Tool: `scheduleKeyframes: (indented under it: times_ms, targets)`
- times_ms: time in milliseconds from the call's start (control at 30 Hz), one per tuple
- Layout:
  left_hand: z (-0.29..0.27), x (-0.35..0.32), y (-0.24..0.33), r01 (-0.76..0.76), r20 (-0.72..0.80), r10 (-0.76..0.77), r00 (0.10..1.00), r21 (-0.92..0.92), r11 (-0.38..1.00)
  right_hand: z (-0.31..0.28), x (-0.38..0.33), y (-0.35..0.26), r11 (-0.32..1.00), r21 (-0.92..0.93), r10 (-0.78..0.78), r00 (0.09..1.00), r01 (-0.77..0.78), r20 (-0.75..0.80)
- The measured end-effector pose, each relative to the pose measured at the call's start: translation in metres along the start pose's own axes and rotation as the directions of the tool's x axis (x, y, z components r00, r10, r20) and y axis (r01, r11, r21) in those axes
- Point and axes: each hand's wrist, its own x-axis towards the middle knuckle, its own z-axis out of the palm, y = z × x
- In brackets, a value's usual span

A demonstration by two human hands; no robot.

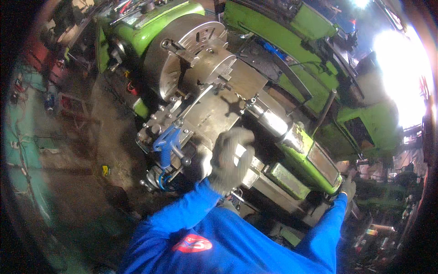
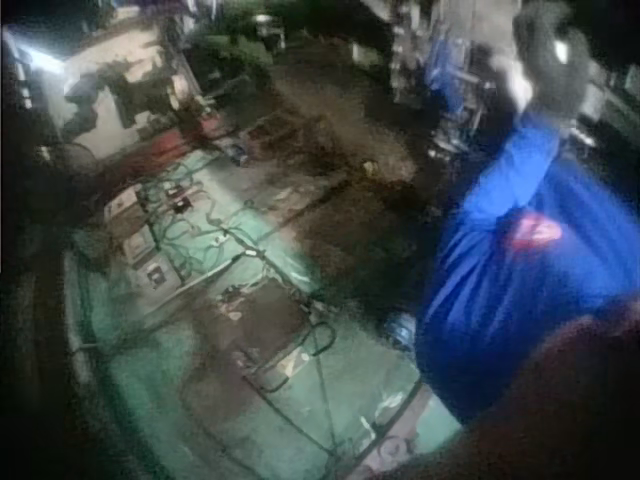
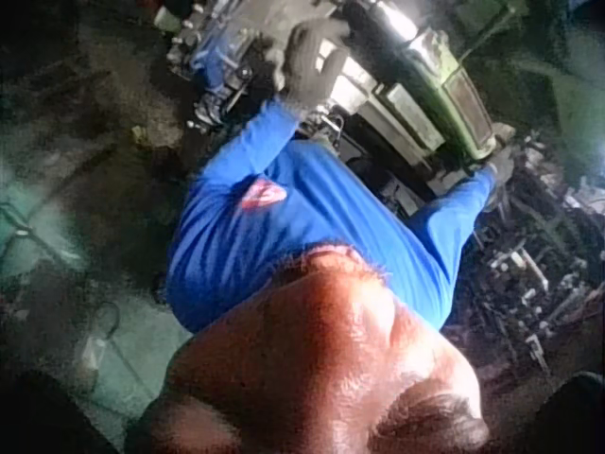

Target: The person operates a green industrial lathe in a workshop, using a wrench to tighten the chuck and adjusting the tool post. They then use a caliper to measure the rotating metal workpiece and make fine adjustments to the cutting tool position.

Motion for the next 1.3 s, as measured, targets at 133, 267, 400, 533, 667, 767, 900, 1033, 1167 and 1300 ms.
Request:
scheduleKeyframes:
  times_ms: [133, 267, 400, 533, 667, 767, 900, 1033, 1167, 1300]
  targets:
    - [0.081, 0.032, -0.099, 0.676, 0.001, -0.742, 0.671, -0.411, 0.611, 0.012, 0.021, 0.001, 1.0, -0.002, -0.001, 0.997, 0.0, -0.077]
    - [0.117, 0.082, -0.133, 0.653, -0.063, -0.838, 0.542, -0.597, 0.467, 0.0, 0.004, -0.013, 0.986, 0.152, 0.06, 0.998, -0.065, 0.034]
    - [0.169, 0.084, -0.198, 0.722, -0.108, -0.853, 0.51, -0.486, 0.493, 0.011, 0.025, 0.014, 1.0, 0.024, 0.016, 1.0, -0.016, -0.013]
    - [0.19, 0.061, -0.27, 0.419, -0.306, -0.621, 0.722, -0.52, 0.744, -0.017, -0.006, -0.032, 0.972, 0.196, 0.121, 0.99, -0.132, 0.067]
    - [0.162, 0.081, -0.203, 0.638, -0.129, -0.77, 0.625, -0.483, 0.6, -0.008, -0.003, -0.005, 0.972, 0.194, 0.131, 0.991, -0.136, 0.039]
    - [0.154, 0.083, -0.192, 0.63, -0.159, -0.741, 0.653, -0.429, 0.648, 0.002, 0.013, 0.006, 0.992, 0.098, 0.071, 0.997, -0.074, 0.03]
    - [0.152, 0.084, -0.186, 0.568, -0.202, -0.68, 0.705, -0.413, 0.711, 0.009, 0.016, 0.01, 0.995, 0.054, 0.087, 0.996, -0.087, -0.004]
    - [0.156, 0.083, -0.188, 0.548, -0.159, -0.709, 0.687, -0.528, 0.649, 0.027, 0.013, 0.023, 0.659, 0.745, -0.022, 0.987, -0.106, 0.16]
    - [0.161, 0.071, -0.195, 0.563, -0.256, -0.61, 0.75, -0.236, 0.792, 0.037, -0.024, 0.028, 0.017, 0.951, -0.265, 0.916, -0.308, 0.301]
    - [0.147, 0.085, -0.174, 0.582, -0.201, -0.724, 0.66, -0.474, 0.661, 0.008, -0.068, -0.013, -0.044, 0.946, -0.259, 0.918, -0.322, 0.3]
